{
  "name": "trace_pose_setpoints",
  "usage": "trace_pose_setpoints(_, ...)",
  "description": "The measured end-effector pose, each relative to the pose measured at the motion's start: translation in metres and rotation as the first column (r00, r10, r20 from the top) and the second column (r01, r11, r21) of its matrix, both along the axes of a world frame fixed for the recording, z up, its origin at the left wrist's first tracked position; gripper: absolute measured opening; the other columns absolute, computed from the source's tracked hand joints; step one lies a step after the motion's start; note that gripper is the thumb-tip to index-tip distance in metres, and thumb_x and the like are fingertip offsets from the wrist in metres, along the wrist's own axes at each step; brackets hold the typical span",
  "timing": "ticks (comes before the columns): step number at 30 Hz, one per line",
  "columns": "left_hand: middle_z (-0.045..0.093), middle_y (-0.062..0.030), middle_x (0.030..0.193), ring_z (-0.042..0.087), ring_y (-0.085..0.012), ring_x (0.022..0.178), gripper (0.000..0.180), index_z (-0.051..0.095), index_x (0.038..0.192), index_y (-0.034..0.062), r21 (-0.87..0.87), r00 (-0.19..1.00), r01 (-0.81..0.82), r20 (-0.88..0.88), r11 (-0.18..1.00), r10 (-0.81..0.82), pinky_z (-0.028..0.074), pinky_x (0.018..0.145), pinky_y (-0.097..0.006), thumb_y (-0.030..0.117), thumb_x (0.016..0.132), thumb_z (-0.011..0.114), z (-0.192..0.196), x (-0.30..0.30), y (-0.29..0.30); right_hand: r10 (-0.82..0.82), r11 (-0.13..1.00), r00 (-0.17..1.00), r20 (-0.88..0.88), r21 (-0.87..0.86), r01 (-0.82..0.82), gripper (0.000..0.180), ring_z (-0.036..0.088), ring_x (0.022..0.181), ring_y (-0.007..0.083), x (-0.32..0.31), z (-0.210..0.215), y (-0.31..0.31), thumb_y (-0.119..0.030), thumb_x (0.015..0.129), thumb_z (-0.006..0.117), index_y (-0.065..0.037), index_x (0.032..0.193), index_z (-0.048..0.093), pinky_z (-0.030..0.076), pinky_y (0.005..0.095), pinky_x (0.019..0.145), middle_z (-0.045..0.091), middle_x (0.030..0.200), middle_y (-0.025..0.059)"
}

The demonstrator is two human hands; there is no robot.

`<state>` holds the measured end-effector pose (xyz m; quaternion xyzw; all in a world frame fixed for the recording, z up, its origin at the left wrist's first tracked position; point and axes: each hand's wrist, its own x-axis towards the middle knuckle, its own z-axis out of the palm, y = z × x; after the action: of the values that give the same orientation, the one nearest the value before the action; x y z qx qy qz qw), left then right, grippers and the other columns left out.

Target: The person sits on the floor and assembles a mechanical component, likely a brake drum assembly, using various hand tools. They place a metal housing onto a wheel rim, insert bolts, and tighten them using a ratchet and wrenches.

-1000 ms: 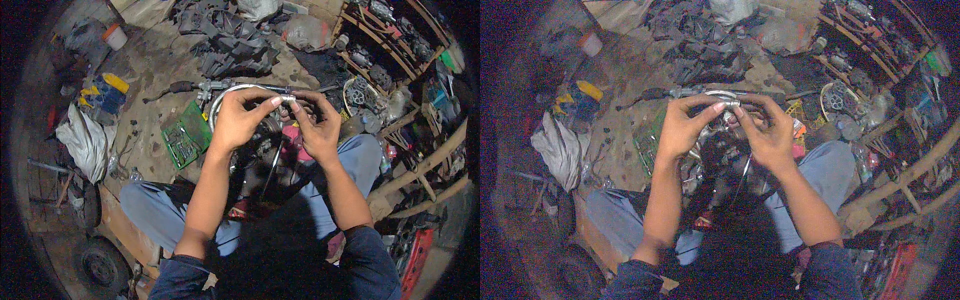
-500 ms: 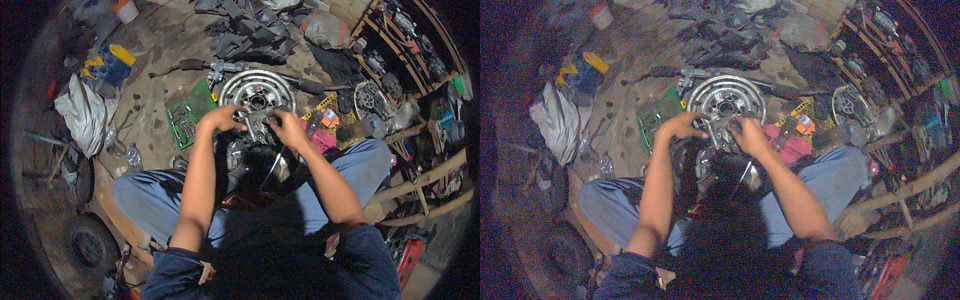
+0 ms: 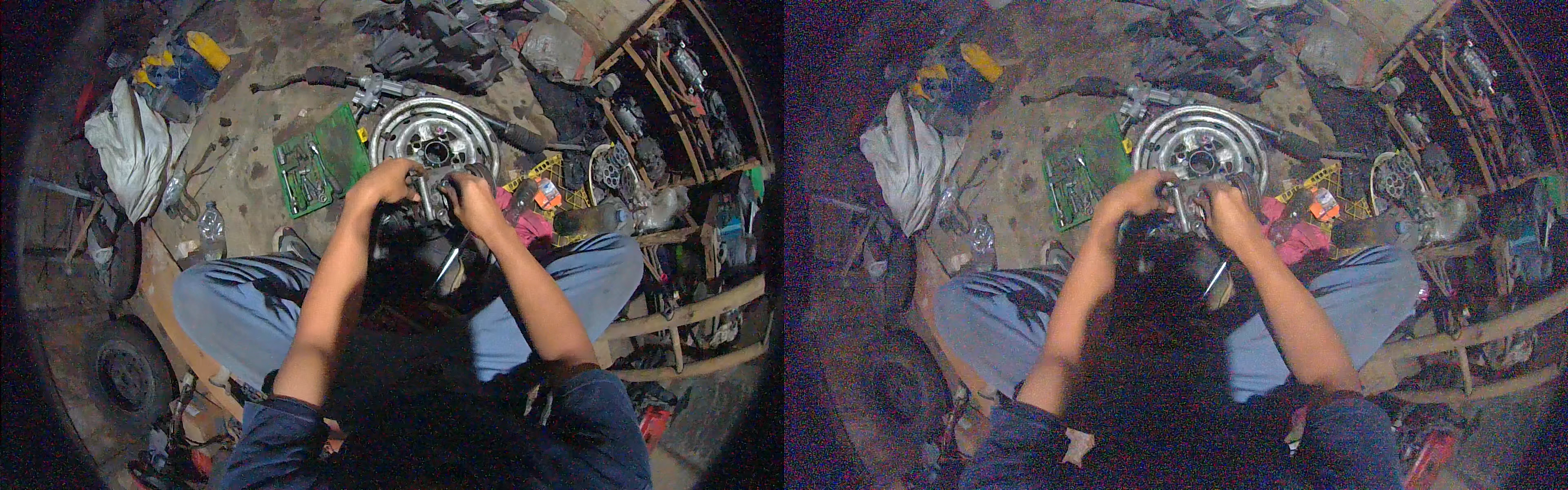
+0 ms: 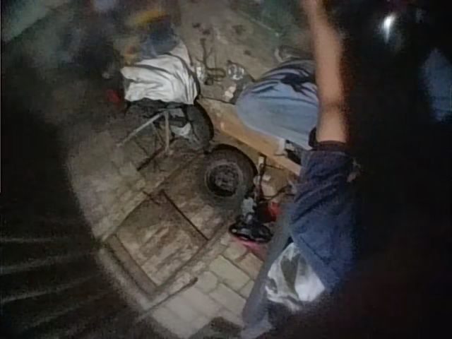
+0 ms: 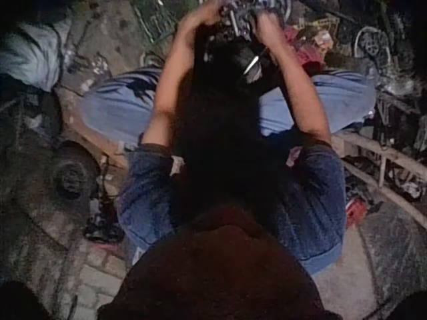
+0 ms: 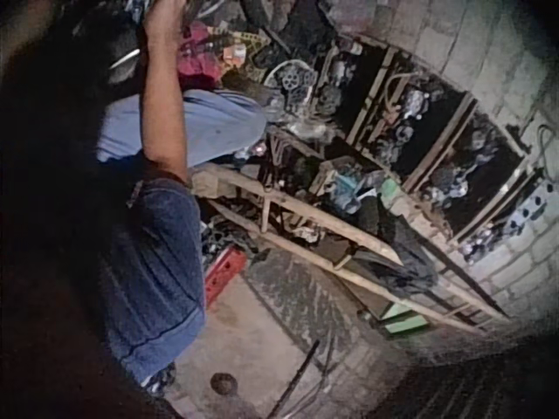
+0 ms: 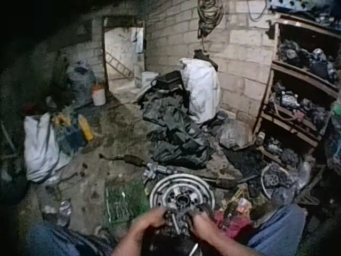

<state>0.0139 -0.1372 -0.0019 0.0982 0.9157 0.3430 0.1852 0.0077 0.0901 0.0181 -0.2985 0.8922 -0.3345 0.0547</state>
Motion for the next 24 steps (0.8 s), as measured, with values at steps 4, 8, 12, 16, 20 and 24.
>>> trace_pose_setpoints(4,0.069,-0.0186,0.114,0.066,-0.0351,0.107,0.06,0.065,0.124,0.0079,0.037,1.0,0.004,-0.008,0.999,-0.003,0.05,0.094,-0.044,0.02,0.069,0.086,-0.002,0.001,-0.003,0.033,0.994,0.993,-0.115,-0.098,-0.045,0.019,0.064,0.095,0.0438,-0.002,-0.004,-0.003,-0.004,0.084,0.07,0.007,0.099,0.067,0.051,0.0463,0.081,0.067,0.099,0.0268)
trace_pose_setpoints(8,0.069,-0.0184,0.116,0.065,-0.0358,0.108,0.059,0.066,0.124,0.012,0.005,0.997,0.009,-0.072,1.0,-0.009,0.05,0.095,-0.044,0.016,0.068,0.084,0.001,0.003,0.005,0.043,0.997,0.992,-0.122,-0.062,-0.051,0.021,0.066,0.094,0.0413,-0.004,-0.003,0.004,-0.005,0.083,0.071,0.004,0.101,0.069,0.051,0.0448,0.083,0.068,0.098,0.0246)
trace_pose_setpoints(12,0.067,-0.0199,0.118,0.062,-0.037,0.113,0.052,0.066,0.124,0.0103,0.035,0.992,-0.021,-0.127,0.999,0.025,0.047,0.099,-0.044,0.024,0.076,0.079,0.006,0.011,0.0,0.018,0.995,0.99,-0.139,-0.091,-0.031,0.019,0.067,0.09,0.0405,-0.007,0.007,-0.002,-0.005,0.084,0.07,0.004,0.1,0.068,0.051,0.0444,0.081,0.069,0.095,0.0232)
trace_pose_setpoints(16,0.066,-0.0211,0.119,0.061,-0.0383,0.114,0.044,0.066,0.122,0.0084,0.185,0.967,-0.06,-0.231,0.981,0.103,0.046,0.101,-0.044,0.036,0.088,0.07,0.04,0.019,-0.013,-0.063,0.984,0.994,-0.087,-0.174,0.047,0.02,0.069,0.087,0.0385,-0.003,0.039,-0.019,-0.009,0.087,0.067,0.003,0.103,0.066,0.053,0.0435,0.08,0.07,0.096,0.0228)
trace_pose_setpoints(20,0.067,-0.0192,0.119,0.064,-0.0312,0.111,0.048,0.065,0.121,0.002,0.16,0.943,-0.104,-0.298,0.982,0.149,0.048,0.099,-0.041,0.041,0.093,0.065,0.102,0.02,-0.076,-0.069,0.923,0.997,-0.039,-0.383,0.049,0.018,0.07,0.082,0.0276,0.003,0.057,-0.042,-0.009,0.088,0.069,0.001,0.102,0.066,0.052,0.0356,0.076,0.071,0.092,0.0184)
trace_pose_setpoints(24,0.069,-0.0177,0.115,0.066,-0.0304,0.108,0.045,0.067,0.118,0.0035,-0.086,0.852,-0.191,-0.51,0.978,0.122,0.049,0.096,-0.04,0.04,0.093,0.064,0.184,0.019,-0.147,-0.051,0.862,0.986,0.16,-0.492,0.124,0.021,0.065,0.085,0.0161,0.017,0.068,-0.084,-0.011,0.087,0.072,0.001,0.103,0.065,0.051,0.0312,0.078,0.071,0.092,0.0108)
